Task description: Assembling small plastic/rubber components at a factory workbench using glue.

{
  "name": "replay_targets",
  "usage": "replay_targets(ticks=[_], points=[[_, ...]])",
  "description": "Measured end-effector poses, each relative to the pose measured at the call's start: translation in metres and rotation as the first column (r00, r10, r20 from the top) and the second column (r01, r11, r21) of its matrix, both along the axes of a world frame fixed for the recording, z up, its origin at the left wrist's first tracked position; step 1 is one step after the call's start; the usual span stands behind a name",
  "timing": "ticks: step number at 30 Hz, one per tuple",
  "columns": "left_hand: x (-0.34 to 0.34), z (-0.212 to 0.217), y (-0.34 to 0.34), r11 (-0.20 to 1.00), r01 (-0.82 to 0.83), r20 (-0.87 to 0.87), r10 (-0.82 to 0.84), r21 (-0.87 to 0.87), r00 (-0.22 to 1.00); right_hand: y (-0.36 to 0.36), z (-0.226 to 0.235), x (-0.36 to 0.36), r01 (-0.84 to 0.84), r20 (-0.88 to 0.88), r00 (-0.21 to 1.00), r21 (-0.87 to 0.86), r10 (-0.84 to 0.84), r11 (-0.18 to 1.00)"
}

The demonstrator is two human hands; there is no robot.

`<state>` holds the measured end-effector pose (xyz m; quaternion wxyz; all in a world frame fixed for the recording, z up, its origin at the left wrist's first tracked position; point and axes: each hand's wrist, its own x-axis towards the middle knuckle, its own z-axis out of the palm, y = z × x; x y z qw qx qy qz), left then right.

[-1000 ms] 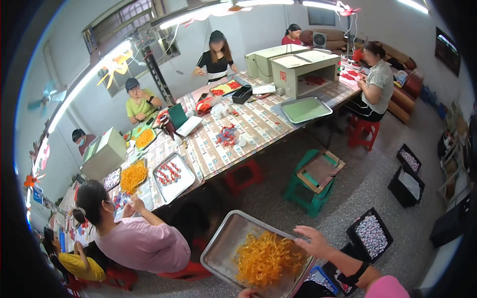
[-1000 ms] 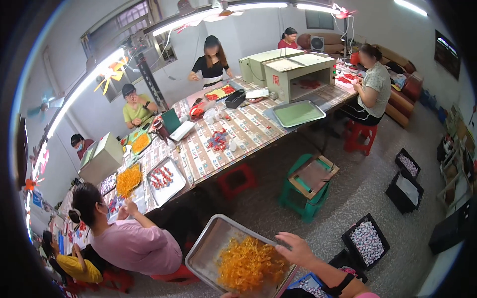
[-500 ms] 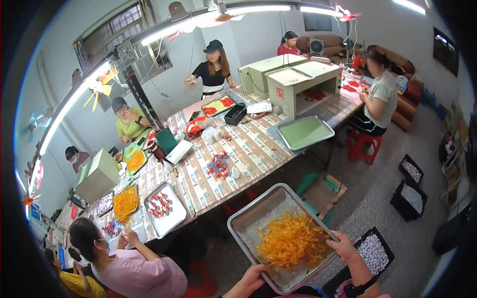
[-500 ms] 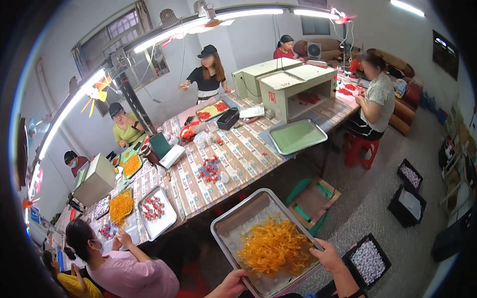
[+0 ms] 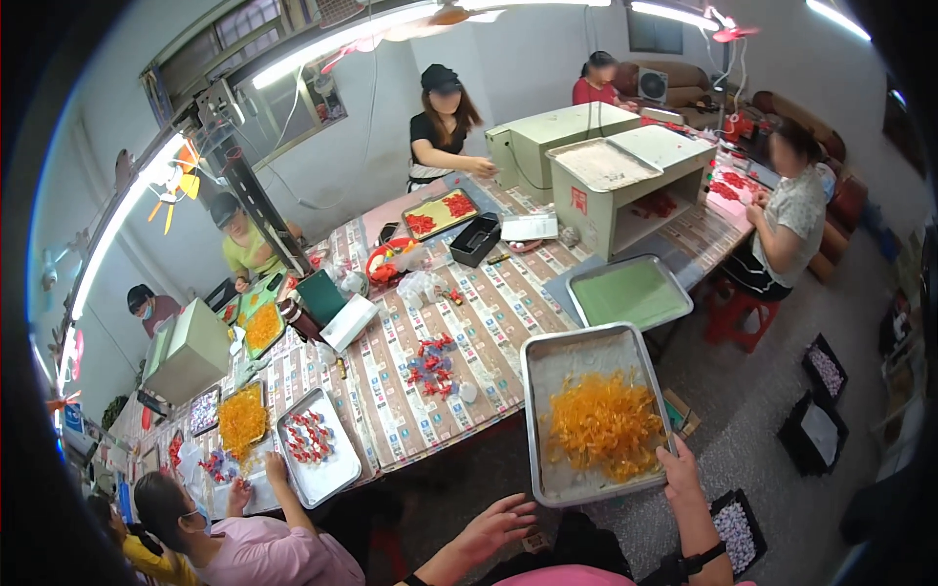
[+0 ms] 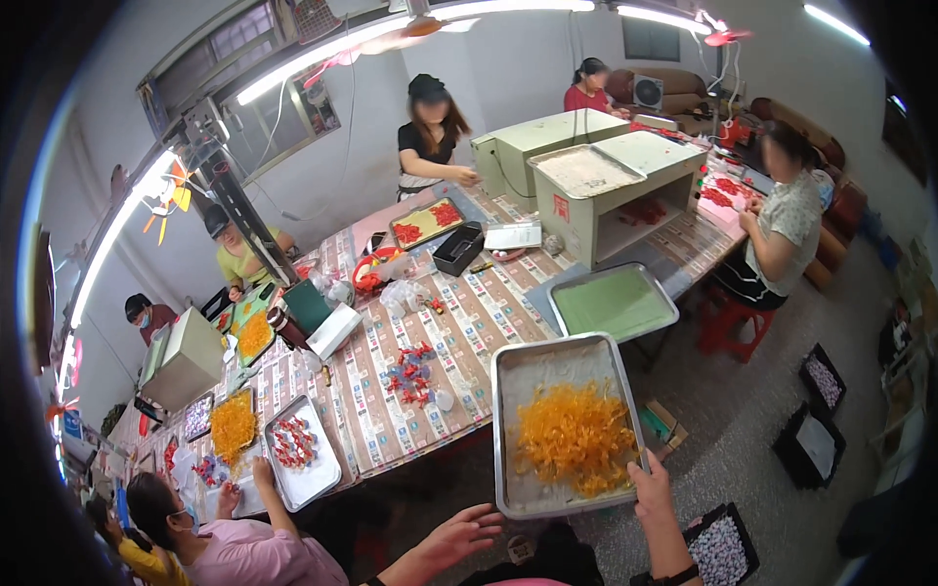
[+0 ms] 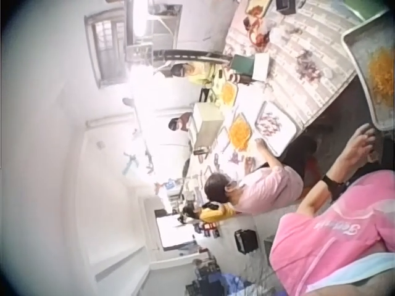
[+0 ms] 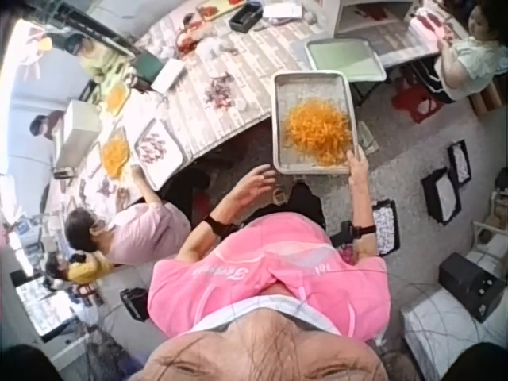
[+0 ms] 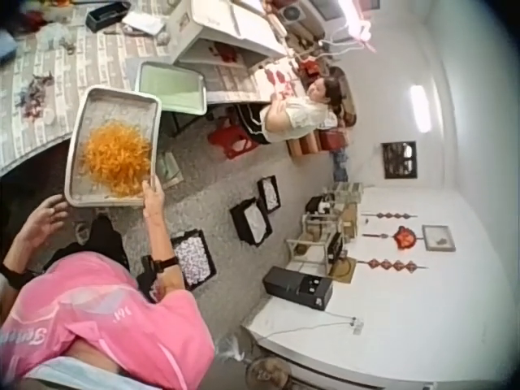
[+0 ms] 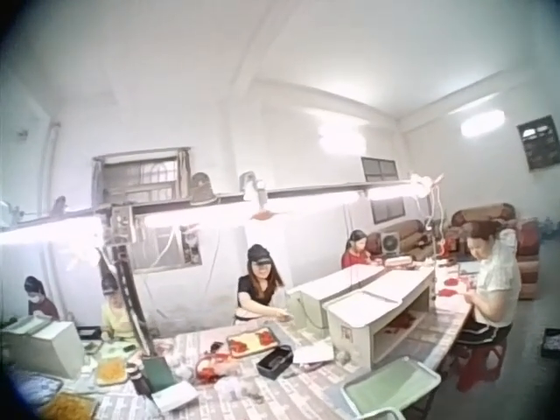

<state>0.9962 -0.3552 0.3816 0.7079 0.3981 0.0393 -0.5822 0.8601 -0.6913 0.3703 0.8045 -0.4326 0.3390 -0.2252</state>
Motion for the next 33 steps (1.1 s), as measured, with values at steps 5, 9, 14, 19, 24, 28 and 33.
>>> replay_targets(ticks=[5,9,14,19,24,28,33], points=[[0.019,-0.01,0.028,0.977,-0.133,0.109,0.116,0.167,0.987,-0.037,-0.022,0.096,-0.005,0.019,1.0,-0.018,0.006,1.0],[0.007,0.0,0.036,0.865,-0.416,0.155,0.387,0.28,0.909,-0.054,-0.064,0.169,-0.031,0.049,0.998,-0.017,0.032,0.999],[-0.007,-0.024,0.06,0.757,-0.539,0.089,0.548,0.369,0.831,-0.053,-0.092,0.257,-0.02,0.023,0.999,-0.083,0.022,0.996],[-0.011,-0.042,0.087,0.683,-0.609,0.031,0.655,0.403,0.755,-0.048,-0.123,0.326,0.028,-0.036,0.999,-0.111,-0.032,0.993],[-0.008,-0.05,0.11,0.63,-0.638,-0.006,0.714,0.444,0.7,-0.032,-0.131,0.372,0.121,-0.129,0.983,-0.106,-0.134,0.987],[-0.007,-0.067,0.136,0.599,-0.58,-0.014,0.702,0.552,0.712,-0.015,-0.137,0.396,0.159,-0.223,0.958,-0.109,-0.18,0.981],[0.013,-0.087,0.162,0.639,-0.583,0.065,0.644,0.501,0.762,-0.003,-0.171,0.406,0.182,-0.23,0.951,-0.125,-0.207,0.975]])
